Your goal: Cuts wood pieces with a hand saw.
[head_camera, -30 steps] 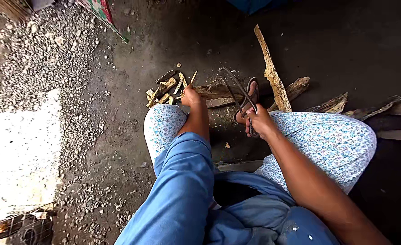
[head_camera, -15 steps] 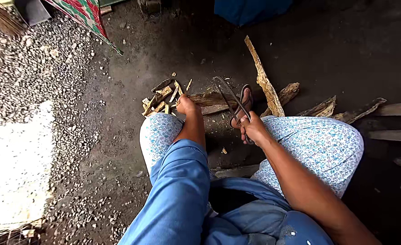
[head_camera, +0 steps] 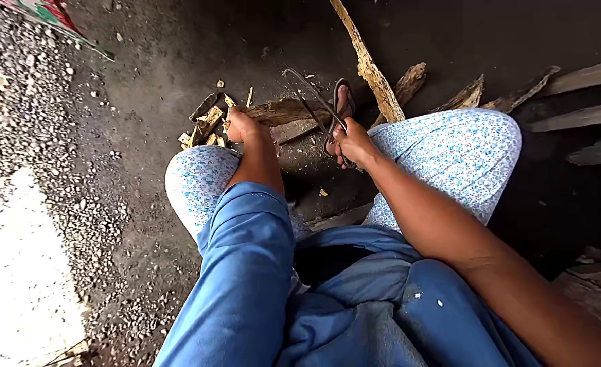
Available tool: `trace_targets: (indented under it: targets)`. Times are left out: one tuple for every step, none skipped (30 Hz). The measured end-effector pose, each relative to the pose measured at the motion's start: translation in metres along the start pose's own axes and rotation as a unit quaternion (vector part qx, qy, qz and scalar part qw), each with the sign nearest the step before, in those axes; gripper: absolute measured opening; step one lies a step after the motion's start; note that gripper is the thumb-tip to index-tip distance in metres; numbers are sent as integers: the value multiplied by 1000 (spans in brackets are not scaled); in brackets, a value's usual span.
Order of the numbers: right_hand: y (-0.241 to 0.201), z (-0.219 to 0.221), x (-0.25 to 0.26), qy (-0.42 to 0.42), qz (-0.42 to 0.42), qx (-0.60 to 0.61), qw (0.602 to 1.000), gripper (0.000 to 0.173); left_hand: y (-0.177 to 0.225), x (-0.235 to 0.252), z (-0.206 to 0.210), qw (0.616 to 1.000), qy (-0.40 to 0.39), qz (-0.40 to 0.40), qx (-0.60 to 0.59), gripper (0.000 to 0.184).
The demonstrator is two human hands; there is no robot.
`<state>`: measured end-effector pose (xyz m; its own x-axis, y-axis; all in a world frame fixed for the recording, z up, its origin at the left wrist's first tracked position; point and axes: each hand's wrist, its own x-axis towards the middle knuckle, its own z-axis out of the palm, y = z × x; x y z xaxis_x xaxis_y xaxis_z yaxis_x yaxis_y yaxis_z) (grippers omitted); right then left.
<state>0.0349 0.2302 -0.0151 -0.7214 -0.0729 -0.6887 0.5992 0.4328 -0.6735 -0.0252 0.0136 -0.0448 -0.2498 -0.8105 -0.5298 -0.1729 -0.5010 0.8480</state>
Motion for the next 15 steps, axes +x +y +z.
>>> trace_targets:
  targets:
    - [0, -1, 0, -2, -2, 8, 1000, 25, 0, -3, 0, 1000, -3, 9, 5, 35]
    - [0, -2, 1, -4, -1, 19, 1000, 24, 1, -4, 0, 1000, -9, 17, 8, 35]
    - [2, -2, 2, -6, 2, 36, 999, 24, 1, -5, -2, 1000, -15, 23, 12, 36]
    - [3, -3, 3, -8, 5, 53, 999, 23, 0, -5, -2, 999, -23, 27, 13, 38]
    - [4, -5, 4, -10, 8, 66, 998, 23, -1, -7, -1, 999, -34, 30, 13, 40]
    - [5, -8, 5, -12, 14, 71, 997, 24, -2, -9, -1, 998, -42, 33, 12, 40]
    - [4, -10, 5, -15, 17, 69, 997, 25, -2, -11, -2, 998, -50, 35, 15, 42]
    - [4, -11, 5, -18, 18, 61, 998, 25, -2, -12, -3, 997, -59, 38, 21, 42]
    - [2, -12, 5, -20, 15, 51, 998, 25, -2, -13, -4, 997, -67, 40, 25, 42]
    - [1, -12, 5, -21, 11, 40, 999, 26, -2, -14, -5, 996, -71, 43, 26, 41]
    - [1, -12, 5, -21, 9, 29, 999, 27, -2, -14, -5, 996, -71, 46, 28, 41]
    - [1, -12, 5, -20, 8, 21, 1000, 28, -2, -14, -5, 996, -70, 48, 29, 41]
    - [1, -12, 5, -21, 8, 16, 1000, 29, -2, -14, -5, 996, -70, 49, 29, 41]
    - [1, -12, 5, -22, 7, 12, 1000, 29, -2, -14, -4, 996, -71, 51, 28, 41]
    - [1, -12, 5, -21, 6, 11, 1000, 29, -2, -14, -4, 996, -71, 52, 28, 41]
